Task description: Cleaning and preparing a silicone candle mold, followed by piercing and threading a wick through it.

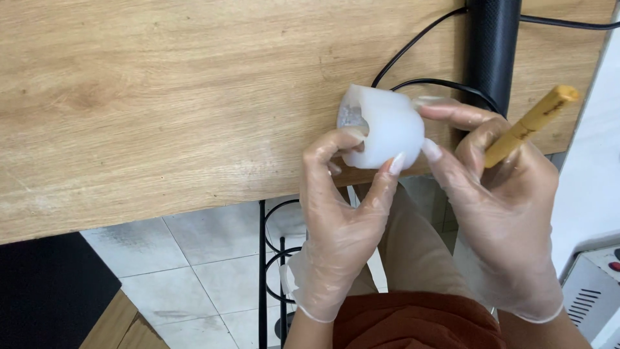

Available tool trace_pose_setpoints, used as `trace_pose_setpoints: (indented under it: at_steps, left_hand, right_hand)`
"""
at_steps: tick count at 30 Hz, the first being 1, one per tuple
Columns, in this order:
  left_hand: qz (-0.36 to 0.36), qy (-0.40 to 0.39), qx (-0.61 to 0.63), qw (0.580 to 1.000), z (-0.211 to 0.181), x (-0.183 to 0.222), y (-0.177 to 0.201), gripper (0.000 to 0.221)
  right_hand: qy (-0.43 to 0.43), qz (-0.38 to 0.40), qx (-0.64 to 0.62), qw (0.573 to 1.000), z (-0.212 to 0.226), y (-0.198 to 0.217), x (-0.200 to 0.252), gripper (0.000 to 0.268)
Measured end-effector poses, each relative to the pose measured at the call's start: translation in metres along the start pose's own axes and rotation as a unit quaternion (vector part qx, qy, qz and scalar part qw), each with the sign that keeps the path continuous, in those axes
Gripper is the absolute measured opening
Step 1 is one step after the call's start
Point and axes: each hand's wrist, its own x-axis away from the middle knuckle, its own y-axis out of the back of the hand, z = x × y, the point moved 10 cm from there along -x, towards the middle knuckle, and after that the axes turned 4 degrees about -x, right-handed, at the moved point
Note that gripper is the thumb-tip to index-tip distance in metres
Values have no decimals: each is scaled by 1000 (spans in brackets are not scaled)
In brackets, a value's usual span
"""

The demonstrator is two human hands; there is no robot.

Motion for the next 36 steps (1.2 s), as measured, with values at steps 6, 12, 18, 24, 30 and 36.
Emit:
trace_pose_setpoints:
  at_steps: [6, 12, 18, 24, 30, 36]
  left_hand:
    - [58, 3, -54, 997, -5, -1, 2, 58]
    - [88, 13, 22, 996, 4, -1, 0, 44]
    - [63, 100, 121, 986, 16, 2, -15, 47]
    - [26, 17, 116, 993, 8, 8, -11, 44]
    - [28, 67, 174, 982, 16, 5, -13, 42]
    - [17, -10, 91, 996, 0, 4, -5, 35]
  right_hand:
    - [-163, -58, -177, 969, -46, 2, 13, 31]
    - [-133, -36, -188, 972, -55, -2, 14, 32]
    - [-130, -73, -229, 962, -47, -3, 8, 32]
    - [-153, -80, -232, 957, -52, -4, 13, 30]
    - [-155, -76, -245, 954, -38, -14, 11, 29]
    - [-75, -63, -247, 964, -51, 8, 27, 23]
